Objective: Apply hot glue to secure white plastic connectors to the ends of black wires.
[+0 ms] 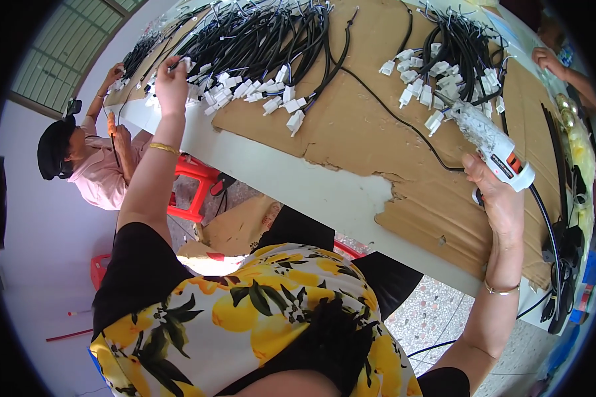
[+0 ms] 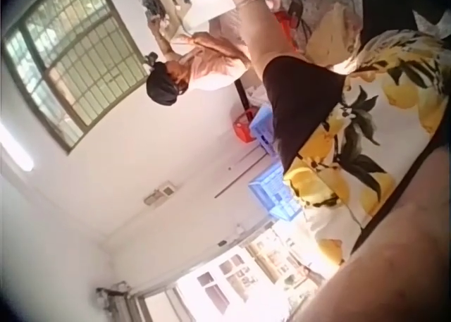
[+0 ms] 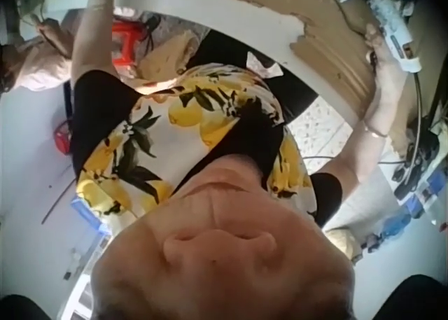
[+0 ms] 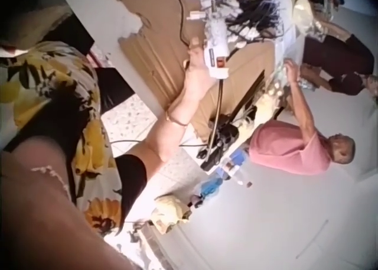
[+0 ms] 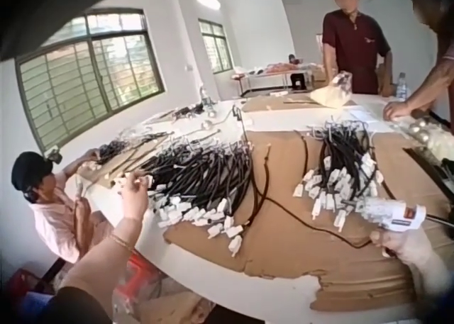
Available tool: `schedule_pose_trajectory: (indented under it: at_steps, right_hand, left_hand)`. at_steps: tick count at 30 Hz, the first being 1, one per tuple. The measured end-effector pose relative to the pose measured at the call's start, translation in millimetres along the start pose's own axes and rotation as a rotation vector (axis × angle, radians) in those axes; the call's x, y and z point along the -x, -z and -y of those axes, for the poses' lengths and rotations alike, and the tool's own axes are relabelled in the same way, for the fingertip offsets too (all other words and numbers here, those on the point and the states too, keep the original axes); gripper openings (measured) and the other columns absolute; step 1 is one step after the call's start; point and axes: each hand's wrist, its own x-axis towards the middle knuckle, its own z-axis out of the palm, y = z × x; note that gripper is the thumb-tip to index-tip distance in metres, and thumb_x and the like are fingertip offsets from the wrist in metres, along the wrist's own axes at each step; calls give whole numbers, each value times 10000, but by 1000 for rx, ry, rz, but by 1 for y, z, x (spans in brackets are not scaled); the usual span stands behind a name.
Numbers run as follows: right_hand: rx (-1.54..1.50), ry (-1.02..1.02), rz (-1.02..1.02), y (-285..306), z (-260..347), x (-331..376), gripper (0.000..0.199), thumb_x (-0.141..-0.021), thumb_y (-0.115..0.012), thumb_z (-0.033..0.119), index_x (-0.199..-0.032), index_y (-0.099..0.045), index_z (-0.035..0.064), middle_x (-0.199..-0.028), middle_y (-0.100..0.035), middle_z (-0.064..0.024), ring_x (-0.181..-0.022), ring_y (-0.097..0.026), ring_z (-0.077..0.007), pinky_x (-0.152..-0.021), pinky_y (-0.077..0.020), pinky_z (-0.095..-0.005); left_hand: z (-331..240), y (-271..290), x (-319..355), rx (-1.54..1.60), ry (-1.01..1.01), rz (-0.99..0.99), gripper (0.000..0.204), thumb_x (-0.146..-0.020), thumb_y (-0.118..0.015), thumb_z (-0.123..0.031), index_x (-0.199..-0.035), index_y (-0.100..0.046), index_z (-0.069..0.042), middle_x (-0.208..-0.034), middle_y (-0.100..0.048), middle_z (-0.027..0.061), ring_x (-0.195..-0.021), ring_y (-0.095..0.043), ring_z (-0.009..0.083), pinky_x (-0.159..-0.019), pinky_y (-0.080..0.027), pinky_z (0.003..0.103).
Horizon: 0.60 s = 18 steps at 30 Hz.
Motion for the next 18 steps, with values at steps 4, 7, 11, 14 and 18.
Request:
schedule_pose_trajectory:
  at_steps: [4,7,11,14,18]
  right_hand:
    - [-34,7,-6,-4,-1,0,224,-759,-664,176,-885,-559,24,-728,-551,-5,-659,-502,-85,-616,-410,-222]
    - [-33,3,-7,-2,-3,0,227,-755,-666,171,-888,-558,22,-727,-551,-5,-655,-501,-84,-614,-410,-221]
    - [2,-25,13,-2,0,-1,230,-757,-661,156,-902,-550,16,-739,-552,-8,-663,-501,-90,-618,-411,-223]
    - [-20,-27,0,-4,1,0,216,-761,-650,143,-902,-549,14,-743,-552,-10,-666,-501,-94,-620,-413,-227]
    - [-14,-14,-1,-3,0,-1,204,-764,-639,134,-902,-552,11,-743,-555,-16,-665,-503,-96,-623,-416,-230]
  left_hand:
    - [-17,6,33,-87,-47,72,273,-802,-578,-119,-1073,-553,-92,-719,-624,48,-612,-535,59,-572,-429,211]
    - [-28,15,45,18,-22,79,296,-801,-581,-97,-1091,-533,-64,-748,-630,56,-644,-558,73,-589,-440,205]
    - [-39,24,48,440,189,51,347,-795,-589,-63,-1118,-487,11,-797,-628,80,-691,-588,115,-613,-462,204]
    - [-59,10,24,673,232,102,348,-778,-599,-37,-1095,-476,38,-789,-628,94,-687,-596,124,-608,-477,207]
    - [-97,-29,-39,579,224,132,340,-777,-595,-42,-1086,-482,45,-812,-622,110,-703,-610,152,-623,-493,216]
